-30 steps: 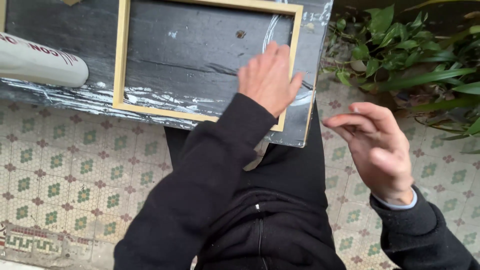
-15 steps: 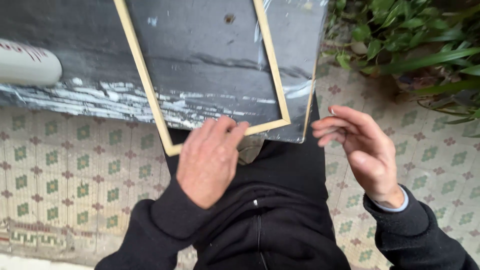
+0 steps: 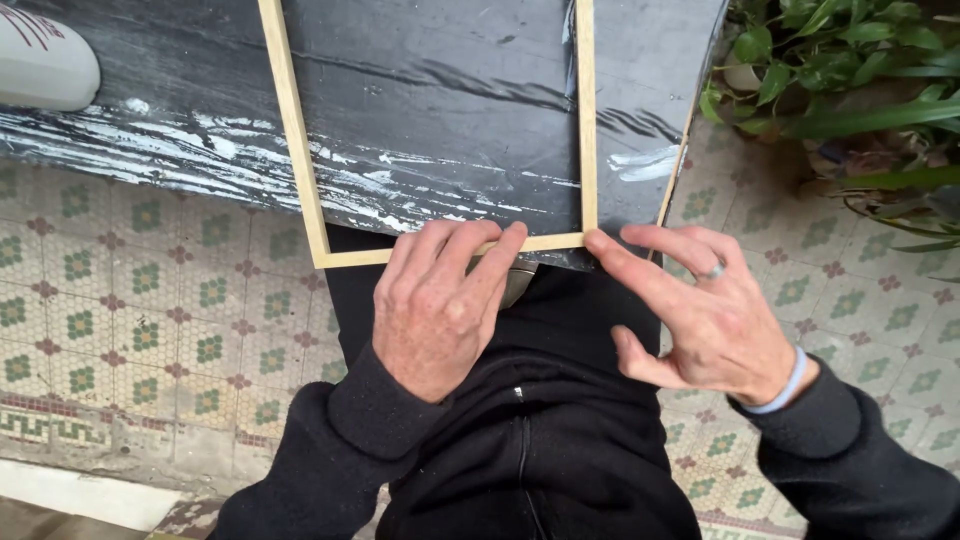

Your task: Applying adhesive to wooden frame pieces and joining them to form a rectangular frame.

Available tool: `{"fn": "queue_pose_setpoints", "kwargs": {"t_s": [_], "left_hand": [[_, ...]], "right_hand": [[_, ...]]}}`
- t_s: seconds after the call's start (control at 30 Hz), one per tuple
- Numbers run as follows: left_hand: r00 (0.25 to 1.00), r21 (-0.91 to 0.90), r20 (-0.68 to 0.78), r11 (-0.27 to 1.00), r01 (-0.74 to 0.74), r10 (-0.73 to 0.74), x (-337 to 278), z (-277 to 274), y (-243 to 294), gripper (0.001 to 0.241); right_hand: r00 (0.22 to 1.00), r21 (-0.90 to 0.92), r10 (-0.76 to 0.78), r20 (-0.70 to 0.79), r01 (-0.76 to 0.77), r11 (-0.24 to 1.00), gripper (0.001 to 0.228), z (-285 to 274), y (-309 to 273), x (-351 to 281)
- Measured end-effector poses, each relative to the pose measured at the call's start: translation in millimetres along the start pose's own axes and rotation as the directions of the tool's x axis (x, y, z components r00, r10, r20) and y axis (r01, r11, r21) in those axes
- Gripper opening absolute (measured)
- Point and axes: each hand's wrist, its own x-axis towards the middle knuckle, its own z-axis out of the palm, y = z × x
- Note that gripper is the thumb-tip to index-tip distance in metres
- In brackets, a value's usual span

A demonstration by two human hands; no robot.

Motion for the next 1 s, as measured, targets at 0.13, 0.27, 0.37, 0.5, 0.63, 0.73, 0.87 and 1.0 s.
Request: {"fn": "queue_pose_setpoints", "kwargs": {"t_s": [0.13,0.27,0.37,0.5,0.63,0.73,0.87,1.0], "left_hand": [[1.0,0.007,-0.023,1.0,-0.004,0.004,0,0,-2,0.037],[1.0,-0.017,-0.02,1.0,-0.004,0.004,1,-1,-2,0.038],[1.0,-0.035,-0.019,0.999,-0.001,0.0,2,-1,-3,0.036],[1.0,-0.053,-0.021,0.999,0.006,-0.007,1,-2,-3,0.039],[1.0,-0.064,-0.021,0.998,0.016,-0.017,0,-1,-3,0.04],[1.0,-0.064,-0.03,0.998,0.009,-0.011,4,-4,1,0.038],[0.988,-0.031,-0.136,0.997,-0.074,0.069,8,-17,24,0.038],[0.994,-0.443,-0.103,0.894,-0.074,0.032,-8,-15,29,0.031]], "right_hand": [[0.995,-0.158,-0.069,0.071,0.08,0.984,0.066,-9,11,-16],[0.993,0.229,0.029,-0.112,-0.002,0.973,0.058,2,15,-23],[0.966,0.607,0.249,-0.063,-0.161,0.778,0.061,13,9,-29],[0.846,0.968,0.473,0.246,-0.187,-0.168,0.076,17,7,-26],[0.83,0.913,0.437,0.346,-0.192,-0.359,0.084,13,5,-21],[0.828,0.892,0.432,0.359,-0.167,-0.421,0.085,12,1,-25],[0.829,0.848,0.411,0.378,-0.132,-0.514,0.086,15,-14,-36],[0.85,0.857,0.339,0.403,-0.221,-0.465,0.097,21,-30,-41]]}}
